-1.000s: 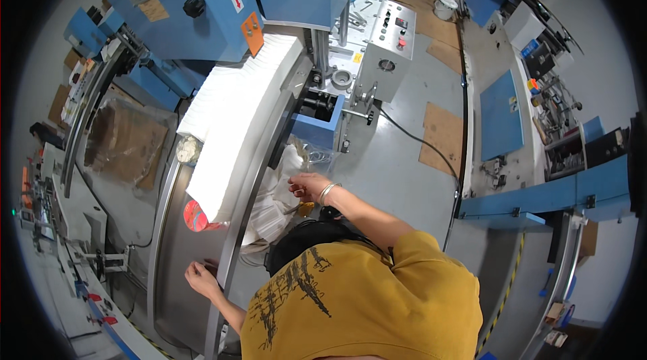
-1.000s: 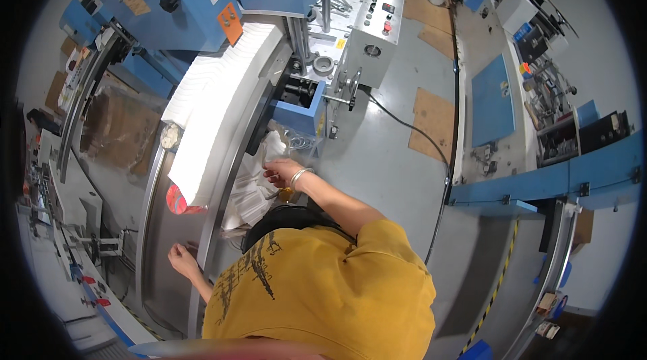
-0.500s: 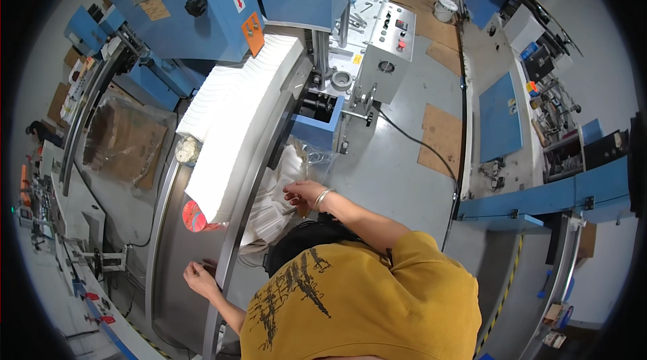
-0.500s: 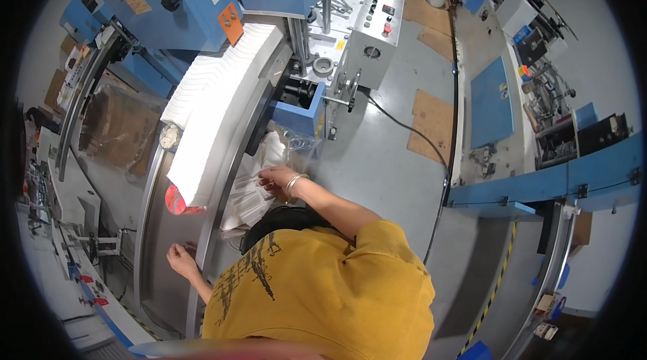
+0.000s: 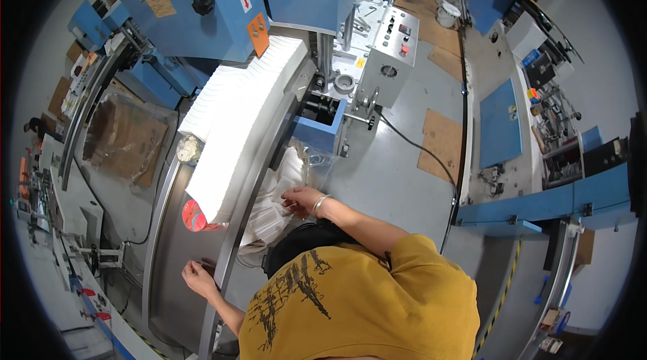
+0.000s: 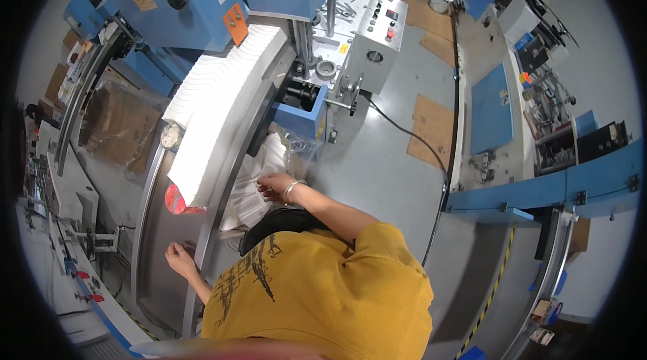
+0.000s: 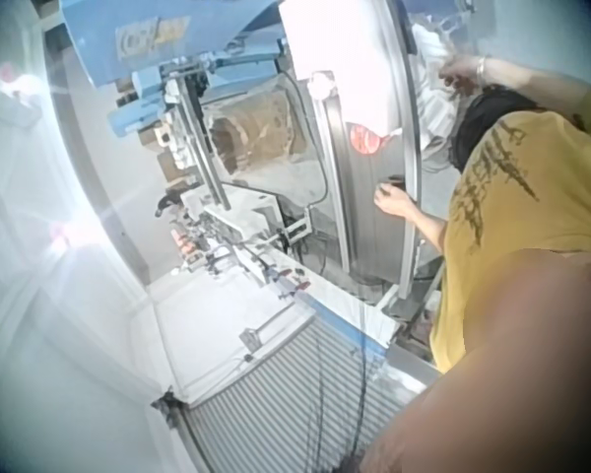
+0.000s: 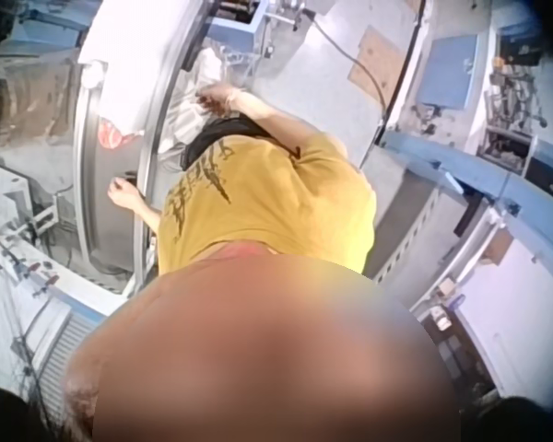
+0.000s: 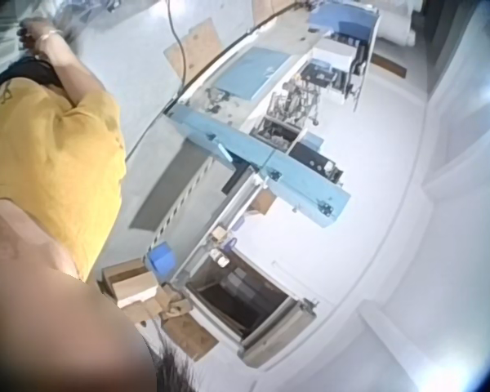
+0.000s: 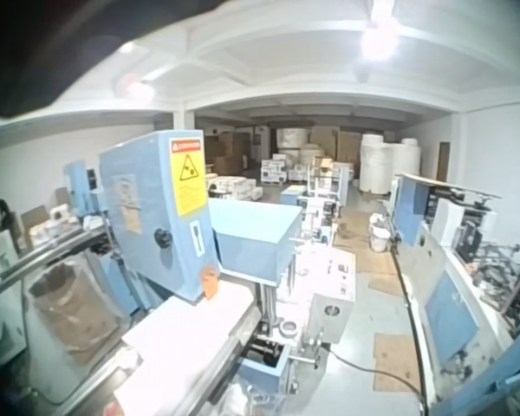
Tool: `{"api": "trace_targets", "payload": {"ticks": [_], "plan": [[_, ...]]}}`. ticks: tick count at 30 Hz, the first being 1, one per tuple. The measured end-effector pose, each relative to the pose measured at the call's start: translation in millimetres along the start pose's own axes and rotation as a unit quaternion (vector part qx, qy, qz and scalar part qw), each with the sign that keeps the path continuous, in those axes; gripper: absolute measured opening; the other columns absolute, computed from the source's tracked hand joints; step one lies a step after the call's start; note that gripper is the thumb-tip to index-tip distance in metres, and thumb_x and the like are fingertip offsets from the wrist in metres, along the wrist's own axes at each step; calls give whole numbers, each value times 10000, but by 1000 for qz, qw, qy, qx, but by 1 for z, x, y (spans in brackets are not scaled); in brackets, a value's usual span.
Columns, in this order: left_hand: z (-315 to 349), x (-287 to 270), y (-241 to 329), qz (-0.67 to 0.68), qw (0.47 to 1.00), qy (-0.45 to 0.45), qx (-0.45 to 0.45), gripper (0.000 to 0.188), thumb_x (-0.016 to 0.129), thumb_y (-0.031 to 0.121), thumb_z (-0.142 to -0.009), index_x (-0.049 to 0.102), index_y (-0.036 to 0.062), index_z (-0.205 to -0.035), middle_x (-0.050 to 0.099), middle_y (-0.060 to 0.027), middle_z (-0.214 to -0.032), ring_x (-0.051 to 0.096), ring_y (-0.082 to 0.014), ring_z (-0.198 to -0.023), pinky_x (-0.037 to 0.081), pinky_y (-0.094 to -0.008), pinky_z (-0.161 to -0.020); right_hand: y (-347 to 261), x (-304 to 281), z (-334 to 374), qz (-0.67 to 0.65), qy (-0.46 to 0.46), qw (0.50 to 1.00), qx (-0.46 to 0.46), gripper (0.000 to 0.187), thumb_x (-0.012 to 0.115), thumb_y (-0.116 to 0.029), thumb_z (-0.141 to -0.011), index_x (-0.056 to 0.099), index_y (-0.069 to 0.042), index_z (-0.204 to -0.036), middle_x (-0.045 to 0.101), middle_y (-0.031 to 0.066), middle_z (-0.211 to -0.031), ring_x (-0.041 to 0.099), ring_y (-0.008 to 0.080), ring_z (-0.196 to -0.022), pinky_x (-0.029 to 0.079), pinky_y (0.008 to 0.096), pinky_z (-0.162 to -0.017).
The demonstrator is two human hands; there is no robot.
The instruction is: Placing stacks of paper blanks into a feeding mechanism of an industrial machine and operating controls.
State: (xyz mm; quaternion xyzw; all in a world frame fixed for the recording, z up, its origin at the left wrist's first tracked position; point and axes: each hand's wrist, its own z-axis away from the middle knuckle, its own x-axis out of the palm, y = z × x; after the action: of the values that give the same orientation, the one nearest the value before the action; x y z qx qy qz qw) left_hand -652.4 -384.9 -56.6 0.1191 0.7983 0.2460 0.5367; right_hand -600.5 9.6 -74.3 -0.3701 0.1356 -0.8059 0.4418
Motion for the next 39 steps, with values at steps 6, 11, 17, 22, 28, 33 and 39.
{"api": "trace_targets", "payload": {"ticks": [6,11,17,22,28,33,39], "plan": [[0,0,4,6,1000,-4,-8,235,569,155,-872,642,-34,-990,597,-168,-1004,600,-324,-886,487,-389,-763,1,-1,-3,-4,0,1000,-2,155,579,-258,-903,597,-135,-995,639,-23,-833,592,97,-648,465,240,-517],[0,0,8,-1,1000,-11,2,231,565,150,-874,641,-33,-992,596,-162,-1026,601,-320,-902,492,-387,-767,2,-1,-5,1,7,1000,8,196,594,-269,-899,613,-127,-1033,647,-16,-859,616,101,-674,465,249,-519],[1,2,0,19,1000,-1,11,227,566,162,-881,637,-32,-976,604,-167,-991,606,-306,-868,477,-377,-775,14,-2,-17,-8,-14,1000,18,190,597,-270,-896,612,-132,-1025,642,-15,-857,615,104,-677,464,246,-536],[0,5,-6,30,999,-9,-10,223,566,147,-876,641,-33,-983,597,-161,-1033,595,-328,-925,485,-391,-789,15,0,-16,-16,-40,999,22,211,586,-262,-903,597,-115,-1053,667,-9,-840,615,100,-668,471,238,-531],[2,6,-3,31,999,0,-5,220,566,144,-874,638,-37,-976,597,-164,-1007,593,-334,-913,475,-396,-790,12,2,-10,28,-32,999,30,191,580,-248,-906,593,-112,-1039,673,13,-830,606,116,-643,476,248,-517],[2,5,-1,36,999,1,-5,225,558,153,-880,636,-40,-966,596,-167,-1000,592,-338,-908,470,-400,-787,13,-3,-8,40,-36,998,23,236,589,-263,-898,599,-114,-1081,676,7,-895,626,97,-700,497,227,-553],[2,4,3,20,1000,8,-2,226,561,156,-877,636,-38,-968,599,-166,-997,590,-343,-908,468,-400,-786,20,-4,-7,71,-23,997,7,216,627,-251,-877,609,-126,-1052,658,7,-937,606,96,-720,494,229,-596]]}}
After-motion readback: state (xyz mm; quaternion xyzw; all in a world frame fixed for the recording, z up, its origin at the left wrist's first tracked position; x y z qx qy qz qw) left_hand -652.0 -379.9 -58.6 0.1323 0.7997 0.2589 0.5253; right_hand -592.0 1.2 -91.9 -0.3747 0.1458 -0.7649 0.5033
